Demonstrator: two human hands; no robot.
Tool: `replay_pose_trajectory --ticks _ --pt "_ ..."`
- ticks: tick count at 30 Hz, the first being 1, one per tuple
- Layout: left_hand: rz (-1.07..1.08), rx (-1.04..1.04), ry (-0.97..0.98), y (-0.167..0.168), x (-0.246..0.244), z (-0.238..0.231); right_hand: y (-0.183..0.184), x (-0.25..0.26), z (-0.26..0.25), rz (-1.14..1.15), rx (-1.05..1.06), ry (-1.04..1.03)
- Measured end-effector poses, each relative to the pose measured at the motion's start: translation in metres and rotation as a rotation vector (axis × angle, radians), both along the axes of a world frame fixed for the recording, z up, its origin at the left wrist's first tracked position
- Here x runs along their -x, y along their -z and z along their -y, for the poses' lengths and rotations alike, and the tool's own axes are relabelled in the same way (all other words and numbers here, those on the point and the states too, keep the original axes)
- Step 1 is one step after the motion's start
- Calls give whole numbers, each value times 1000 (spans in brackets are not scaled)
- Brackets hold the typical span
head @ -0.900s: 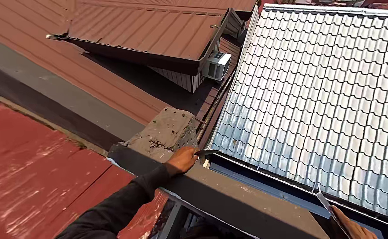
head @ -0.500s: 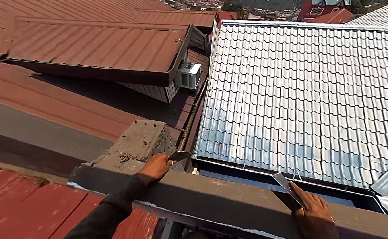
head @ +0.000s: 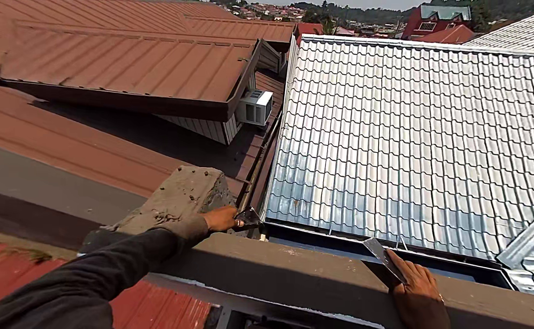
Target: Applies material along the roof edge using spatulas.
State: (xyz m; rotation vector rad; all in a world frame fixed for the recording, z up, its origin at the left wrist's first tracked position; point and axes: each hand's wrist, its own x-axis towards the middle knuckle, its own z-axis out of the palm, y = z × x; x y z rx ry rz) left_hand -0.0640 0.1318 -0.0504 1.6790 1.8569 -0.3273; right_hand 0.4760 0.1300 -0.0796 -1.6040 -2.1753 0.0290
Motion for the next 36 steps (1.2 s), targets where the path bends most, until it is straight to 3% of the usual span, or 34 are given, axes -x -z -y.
replay_pose_trajectory --ticks 9,22,36 --pt "129 13 -123 2 11 11 10 2 -1 -16 -63 35" --pt "-16 56 62 -12 4 13 8 7 0 -5 -47 59" --pt "-169 -15 -124 -13 -2 9 0 18 5 -37 56 128"
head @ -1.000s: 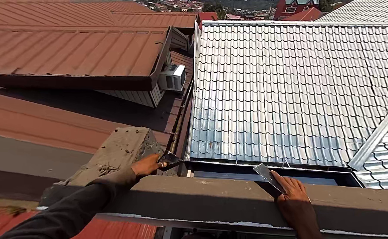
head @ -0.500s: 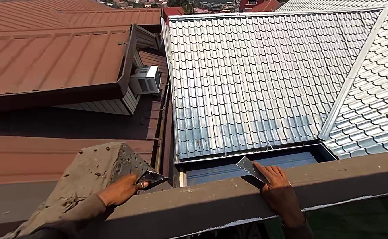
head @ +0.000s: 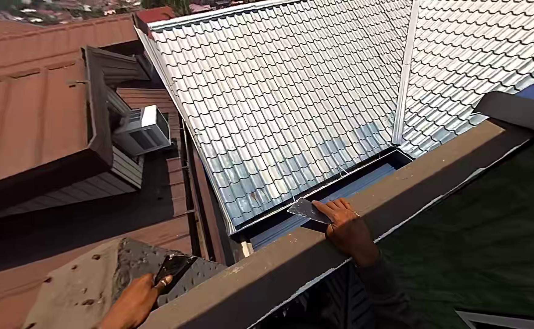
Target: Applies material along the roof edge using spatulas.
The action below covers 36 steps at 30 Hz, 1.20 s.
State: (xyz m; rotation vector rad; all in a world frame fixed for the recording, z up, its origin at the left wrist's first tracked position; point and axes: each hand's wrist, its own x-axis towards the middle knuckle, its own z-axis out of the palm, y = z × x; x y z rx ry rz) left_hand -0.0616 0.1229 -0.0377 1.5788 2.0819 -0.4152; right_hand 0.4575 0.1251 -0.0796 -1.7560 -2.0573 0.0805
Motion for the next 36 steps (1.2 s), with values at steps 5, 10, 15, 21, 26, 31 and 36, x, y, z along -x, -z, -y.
replay_pose_trajectory --ticks 5,10,15,21,26,31,36 --pt "-68 -17 7 9 0 -7 -2 1 2 23 31 5" --pt "4 -166 -47 6 5 12 1 1 3 43 3 -8" --pt "87 -87 20 1 3 19 5 -3 4 40 -55 -17" --pt "8 -6 84 -4 -6 8 12 -8 -1 2 -107 -47" --pt "-21 -25 23 -5 -8 6 10 -7 -2 3 -93 -55" --pt "-56 -28 -33 6 -3 3 9 -5 -1 14 -108 -91" --pt "-18 -84 -21 -1 -5 16 11 -9 -1 1 -110 -99"
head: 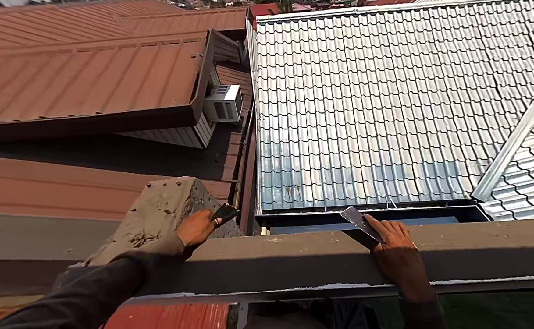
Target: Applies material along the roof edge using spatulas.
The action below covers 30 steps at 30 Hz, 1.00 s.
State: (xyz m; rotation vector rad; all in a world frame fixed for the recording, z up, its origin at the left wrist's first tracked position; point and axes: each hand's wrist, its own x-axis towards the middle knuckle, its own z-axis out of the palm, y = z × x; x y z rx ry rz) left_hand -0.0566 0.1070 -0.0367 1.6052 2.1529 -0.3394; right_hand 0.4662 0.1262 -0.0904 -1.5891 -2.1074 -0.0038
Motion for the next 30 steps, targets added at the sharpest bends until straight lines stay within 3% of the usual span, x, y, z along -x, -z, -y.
replay_pose_trajectory --ticks 3,5,10,14,16,21,26,30 --pt "18 19 58 -10 -13 1 0 -2 1 7 9 2" --pt "173 -27 84 -15 -26 -15 0 -2 1 14 7 3" --pt "1216 -326 -72 -60 -99 -101 -4 -9 2 31 66 -28" --pt "1758 -502 -14 -98 -157 -169 -9 -7 2 57 94 -60" --pt "1944 -502 -71 -76 -194 -185 -10 -4 3 59 89 -60" --pt "1975 -135 -147 29 -272 -174 -12 -5 3 29 79 -39" --pt "2050 101 -186 39 -295 -142 -12 -7 4 -99 60 -21" --pt "2076 222 -210 43 -304 -128 -32 -9 6 -657 41 -7"
